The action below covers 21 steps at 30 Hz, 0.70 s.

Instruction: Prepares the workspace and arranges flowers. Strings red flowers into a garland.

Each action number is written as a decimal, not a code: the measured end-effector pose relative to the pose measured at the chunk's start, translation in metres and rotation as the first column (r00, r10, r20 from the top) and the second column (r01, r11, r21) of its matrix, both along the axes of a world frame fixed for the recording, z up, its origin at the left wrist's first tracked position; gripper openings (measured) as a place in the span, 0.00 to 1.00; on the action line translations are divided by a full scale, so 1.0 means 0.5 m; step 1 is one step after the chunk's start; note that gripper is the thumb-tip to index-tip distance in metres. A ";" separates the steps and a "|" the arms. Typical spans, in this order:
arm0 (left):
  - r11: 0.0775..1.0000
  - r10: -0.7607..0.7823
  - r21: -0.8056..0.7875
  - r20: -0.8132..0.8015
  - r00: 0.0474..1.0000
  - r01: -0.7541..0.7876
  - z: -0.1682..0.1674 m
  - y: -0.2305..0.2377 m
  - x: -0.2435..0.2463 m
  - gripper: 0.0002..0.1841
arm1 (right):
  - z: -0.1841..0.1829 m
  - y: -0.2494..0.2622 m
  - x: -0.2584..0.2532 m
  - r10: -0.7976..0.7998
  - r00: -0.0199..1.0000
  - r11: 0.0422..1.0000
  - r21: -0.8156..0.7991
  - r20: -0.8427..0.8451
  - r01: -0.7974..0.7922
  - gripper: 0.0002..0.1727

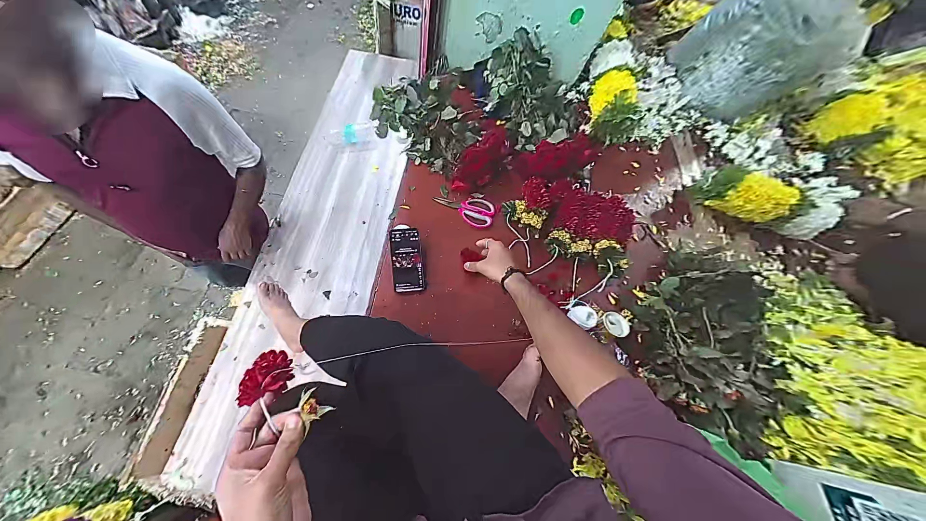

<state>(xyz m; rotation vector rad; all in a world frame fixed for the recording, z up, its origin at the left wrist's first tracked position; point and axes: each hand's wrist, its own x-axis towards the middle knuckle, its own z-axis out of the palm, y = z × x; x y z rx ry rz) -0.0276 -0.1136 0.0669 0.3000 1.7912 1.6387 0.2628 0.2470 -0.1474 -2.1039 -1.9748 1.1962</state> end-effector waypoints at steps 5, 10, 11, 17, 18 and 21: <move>0.995 -0.099 0.011 0.056 0.993 0.098 0.019 -0.016 0.014 0.27 | 0.224 -0.078 0.013 -0.084 0.893 0.856 0.426 -0.443 0.292 0.10; 0.984 -0.178 0.028 0.189 0.966 0.176 0.032 0.015 0.071 0.26 | 0.395 -0.366 -0.119 0.462 0.431 0.887 0.406 -0.775 -0.221 0.24; 0.983 -0.181 0.026 0.201 0.963 0.179 0.030 0.020 0.081 0.26 | 0.400 -0.413 -0.153 0.515 0.332 0.850 0.421 -0.791 -0.317 0.27; 0.993 -0.116 0.002 0.217 0.969 0.118 0.032 0.009 0.092 0.24 | 0.390 -0.430 -0.200 0.584 0.174 0.762 0.463 -0.793 -0.453 0.09; 0.992 -0.123 0.000 0.210 0.970 0.126 0.030 0.004 0.087 0.22 | 0.403 -0.390 -0.178 0.585 0.134 0.710 0.425 -0.800 -0.562 0.08; 0.993 -0.086 -0.063 0.147 0.985 0.096 0.028 -0.009 0.069 0.16 | 0.477 -0.296 -0.099 0.318 -0.208 0.566 0.361 -0.925 -0.741 0.09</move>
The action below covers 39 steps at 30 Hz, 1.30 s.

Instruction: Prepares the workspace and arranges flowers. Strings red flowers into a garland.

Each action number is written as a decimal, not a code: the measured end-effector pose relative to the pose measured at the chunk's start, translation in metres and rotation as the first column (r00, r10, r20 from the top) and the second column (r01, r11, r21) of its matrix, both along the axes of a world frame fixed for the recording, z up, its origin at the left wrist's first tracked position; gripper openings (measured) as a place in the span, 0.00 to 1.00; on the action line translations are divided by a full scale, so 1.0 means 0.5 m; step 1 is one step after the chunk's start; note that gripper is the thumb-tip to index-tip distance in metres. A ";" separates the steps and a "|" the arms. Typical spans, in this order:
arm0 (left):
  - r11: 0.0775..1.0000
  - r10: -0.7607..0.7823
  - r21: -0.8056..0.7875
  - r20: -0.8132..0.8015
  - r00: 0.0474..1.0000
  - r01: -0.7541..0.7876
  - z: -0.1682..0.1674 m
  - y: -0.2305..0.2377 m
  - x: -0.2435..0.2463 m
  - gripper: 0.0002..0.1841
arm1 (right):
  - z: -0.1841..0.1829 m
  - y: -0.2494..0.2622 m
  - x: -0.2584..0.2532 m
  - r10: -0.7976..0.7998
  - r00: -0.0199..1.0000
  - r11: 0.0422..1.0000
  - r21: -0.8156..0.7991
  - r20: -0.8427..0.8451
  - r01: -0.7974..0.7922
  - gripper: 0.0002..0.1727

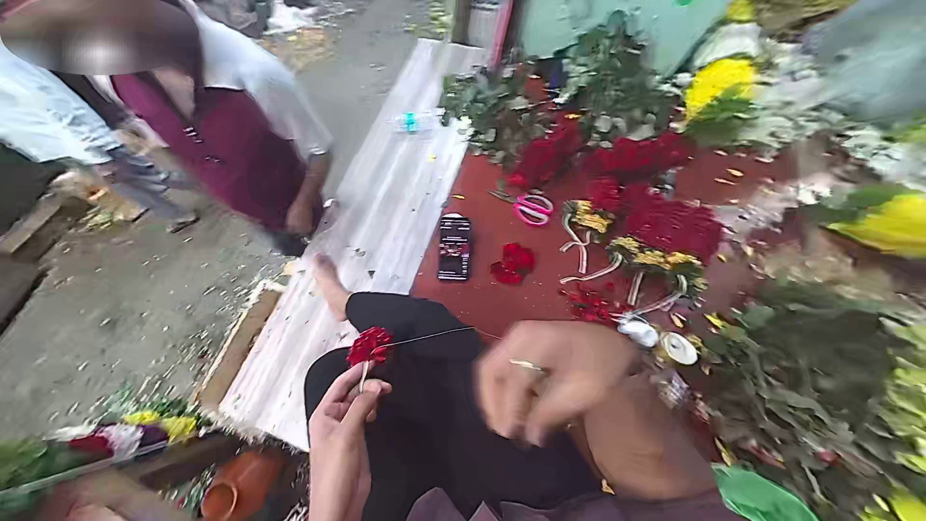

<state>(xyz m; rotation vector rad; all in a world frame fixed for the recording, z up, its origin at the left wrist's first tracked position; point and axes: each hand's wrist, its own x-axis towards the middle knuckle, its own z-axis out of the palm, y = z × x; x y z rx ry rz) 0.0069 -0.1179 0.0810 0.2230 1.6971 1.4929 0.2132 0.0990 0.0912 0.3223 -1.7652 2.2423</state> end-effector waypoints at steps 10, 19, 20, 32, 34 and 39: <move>0.993 -0.058 -0.113 -0.329 0.942 0.022 0.023 -0.036 -0.051 0.05 | -0.052 -0.008 -0.214 -0.651 0.696 0.743 0.442 0.302 0.503 0.33; 0.748 -0.557 -0.641 -0.464 0.689 0.174 0.069 -0.045 -0.129 0.10 | -0.094 -0.103 -0.090 -0.263 0.909 0.953 0.231 0.323 0.194 0.08; 0.680 -0.638 -0.703 -0.425 0.642 0.210 0.078 -0.036 -0.132 0.10 | -0.080 -0.092 -0.084 -0.269 0.913 0.950 0.238 0.305 0.201 0.08; 0.484 -0.874 -0.760 -0.388 0.293 0.434 0.212 0.075 -0.101 0.10 | -0.008 0.002 0.330 -0.561 0.736 0.826 0.311 0.379 0.469 0.09; 0.516 -0.856 -0.736 -0.440 0.271 0.438 0.214 0.084 -0.093 0.08 | -0.010 0.002 0.456 -0.582 0.670 0.813 0.352 0.460 0.464 0.11; 0.559 -0.821 -0.640 -0.516 0.245 0.527 0.235 0.124 -0.051 0.09 | 0.018 0.010 0.587 -0.796 0.331 0.602 0.603 0.507 0.524 0.19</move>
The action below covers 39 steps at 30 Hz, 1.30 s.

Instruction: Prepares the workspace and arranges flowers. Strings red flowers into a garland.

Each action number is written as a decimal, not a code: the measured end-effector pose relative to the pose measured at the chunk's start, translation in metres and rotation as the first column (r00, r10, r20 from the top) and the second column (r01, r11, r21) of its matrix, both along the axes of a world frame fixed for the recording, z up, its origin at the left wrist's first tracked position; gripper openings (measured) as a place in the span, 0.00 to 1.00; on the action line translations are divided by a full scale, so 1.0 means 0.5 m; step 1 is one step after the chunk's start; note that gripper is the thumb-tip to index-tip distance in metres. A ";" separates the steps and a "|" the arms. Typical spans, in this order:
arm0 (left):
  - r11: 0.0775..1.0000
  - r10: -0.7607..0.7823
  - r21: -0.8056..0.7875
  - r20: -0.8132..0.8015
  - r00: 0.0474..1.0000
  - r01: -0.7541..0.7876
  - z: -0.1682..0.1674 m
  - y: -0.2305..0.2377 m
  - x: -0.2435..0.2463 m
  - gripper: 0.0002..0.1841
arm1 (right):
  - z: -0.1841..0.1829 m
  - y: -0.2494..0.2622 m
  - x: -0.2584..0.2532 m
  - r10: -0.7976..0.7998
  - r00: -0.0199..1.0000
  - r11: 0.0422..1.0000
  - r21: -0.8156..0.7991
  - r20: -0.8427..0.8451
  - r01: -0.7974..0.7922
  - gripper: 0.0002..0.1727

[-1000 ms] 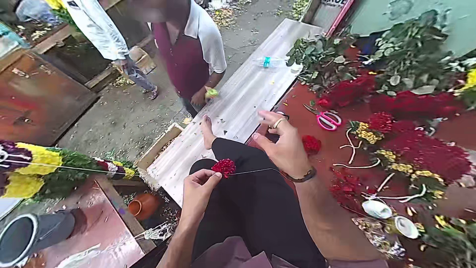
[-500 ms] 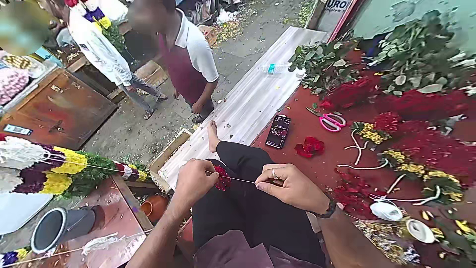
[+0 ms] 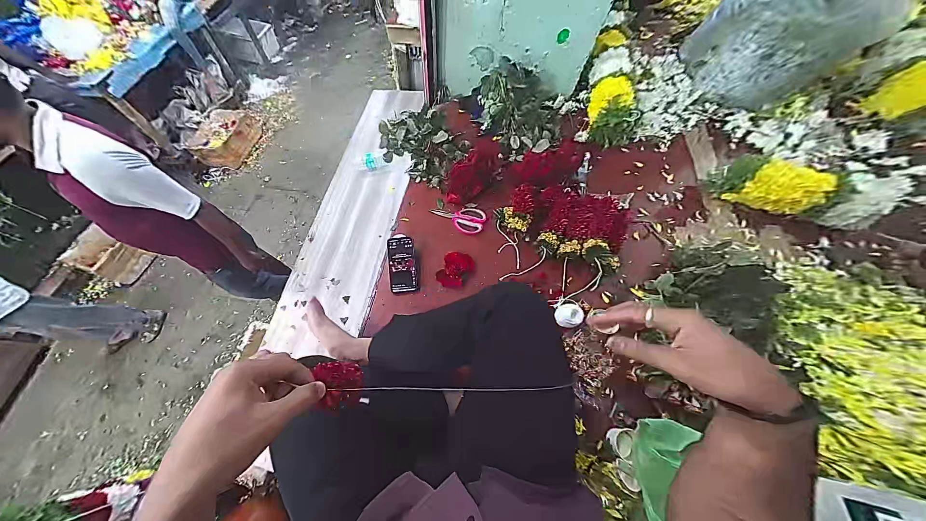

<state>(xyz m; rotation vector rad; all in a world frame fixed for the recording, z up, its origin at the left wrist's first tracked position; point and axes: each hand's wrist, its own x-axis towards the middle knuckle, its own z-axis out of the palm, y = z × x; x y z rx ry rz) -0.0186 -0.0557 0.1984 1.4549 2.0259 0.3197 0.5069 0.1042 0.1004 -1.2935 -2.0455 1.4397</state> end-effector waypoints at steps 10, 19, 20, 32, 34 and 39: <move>0.956 -0.253 -0.089 0.236 0.938 0.280 -0.172 0.203 0.108 0.08 | -0.230 0.169 -0.379 -0.079 0.973 0.979 -0.166 0.215 0.116 0.07; 0.878 -0.060 -0.428 0.344 0.937 0.213 -0.442 0.287 0.080 0.09 | -0.551 0.215 -0.489 -0.207 0.738 0.906 -0.158 0.643 0.392 0.16; 0.884 -0.037 -0.424 0.358 0.933 0.198 -0.438 0.290 0.076 0.09 | -0.566 0.217 -0.479 -0.213 0.761 0.885 -0.208 0.613 0.415 0.15; 0.871 -0.072 -0.454 0.256 0.964 0.186 -0.431 0.268 0.076 0.10 | -0.453 0.199 -0.488 -0.456 0.888 0.624 -0.690 0.059 0.367 0.14; 0.880 -0.052 -0.449 0.240 0.969 0.158 -0.417 0.250 0.084 0.10 | -0.422 0.190 -0.494 -0.423 0.905 0.716 -0.623 -0.029 0.315 0.17; 0.906 0.005 -0.411 0.254 0.967 0.103 -0.433 0.194 0.088 0.12 | -0.317 0.170 -0.522 -0.386 0.912 0.822 -0.501 -0.140 0.271 0.08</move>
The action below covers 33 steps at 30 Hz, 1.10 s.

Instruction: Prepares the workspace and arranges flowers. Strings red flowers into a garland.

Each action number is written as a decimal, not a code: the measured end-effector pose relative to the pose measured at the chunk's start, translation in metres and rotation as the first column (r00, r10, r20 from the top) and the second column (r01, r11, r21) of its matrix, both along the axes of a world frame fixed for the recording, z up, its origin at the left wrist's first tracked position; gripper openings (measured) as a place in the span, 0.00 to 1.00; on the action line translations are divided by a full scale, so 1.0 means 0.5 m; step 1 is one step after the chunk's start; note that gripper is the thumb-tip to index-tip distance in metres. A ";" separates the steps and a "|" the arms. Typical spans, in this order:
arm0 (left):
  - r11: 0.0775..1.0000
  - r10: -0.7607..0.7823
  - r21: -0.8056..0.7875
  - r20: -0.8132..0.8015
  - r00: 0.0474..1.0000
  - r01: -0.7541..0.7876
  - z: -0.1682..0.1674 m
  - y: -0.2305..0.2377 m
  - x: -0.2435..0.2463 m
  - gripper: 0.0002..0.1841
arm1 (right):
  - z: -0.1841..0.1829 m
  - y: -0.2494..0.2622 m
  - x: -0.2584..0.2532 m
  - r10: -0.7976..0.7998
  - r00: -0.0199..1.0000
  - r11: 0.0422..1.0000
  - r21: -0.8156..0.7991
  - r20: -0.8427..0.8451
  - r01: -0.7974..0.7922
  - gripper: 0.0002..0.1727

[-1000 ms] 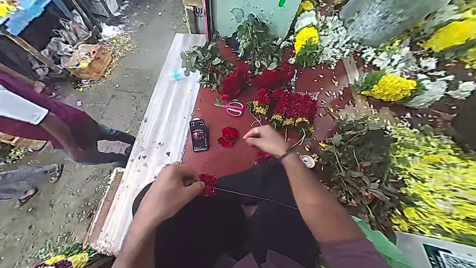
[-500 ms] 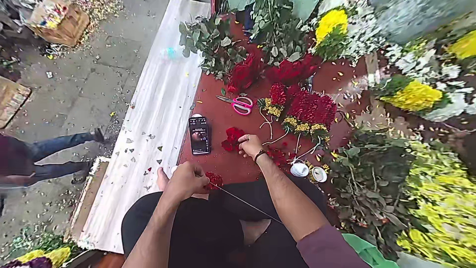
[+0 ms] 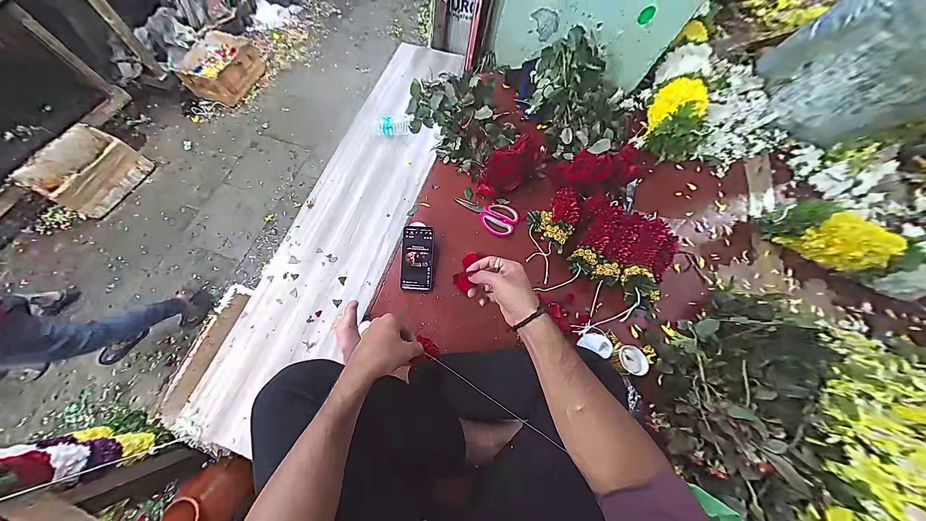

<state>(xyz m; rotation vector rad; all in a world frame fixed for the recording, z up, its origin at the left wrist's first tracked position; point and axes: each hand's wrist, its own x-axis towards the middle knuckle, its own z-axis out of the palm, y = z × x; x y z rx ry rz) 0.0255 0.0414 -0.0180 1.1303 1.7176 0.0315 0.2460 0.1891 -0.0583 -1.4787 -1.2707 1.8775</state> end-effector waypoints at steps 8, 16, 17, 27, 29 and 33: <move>0.998 -0.030 0.048 0.005 1.000 0.030 -0.010 -0.001 -0.018 0.12 | 0.120 -0.075 0.008 -0.056 0.991 0.993 0.098 -0.124 0.068 0.06; 0.998 -0.001 0.067 0.009 1.000 0.000 -0.014 -0.012 -0.023 0.12 | 0.093 -0.180 -0.002 -0.037 0.955 0.969 0.224 -0.295 0.107 0.17; 0.998 0.008 0.068 0.004 1.000 -0.008 -0.013 -0.013 -0.025 0.12 | 0.086 -0.188 -0.007 -0.033 0.960 0.963 0.250 -0.277 0.105 0.15; 0.996 0.071 0.064 -0.013 0.997 -0.070 -0.003 -0.004 -0.017 0.14 | 0.069 -0.225 -0.020 -0.017 0.953 0.965 0.246 -0.301 0.094 0.08; 0.992 0.085 0.094 0.043 0.995 -0.089 0.001 -0.009 -0.015 0.14 | 0.068 -0.235 -0.025 -0.014 0.948 0.982 0.174 -0.318 0.072 0.19; 0.980 0.134 0.111 0.232 0.963 -0.163 0.014 -0.016 -0.013 0.07 | 0.060 -0.240 -0.032 0.003 0.968 0.999 0.046 -0.251 0.009 0.33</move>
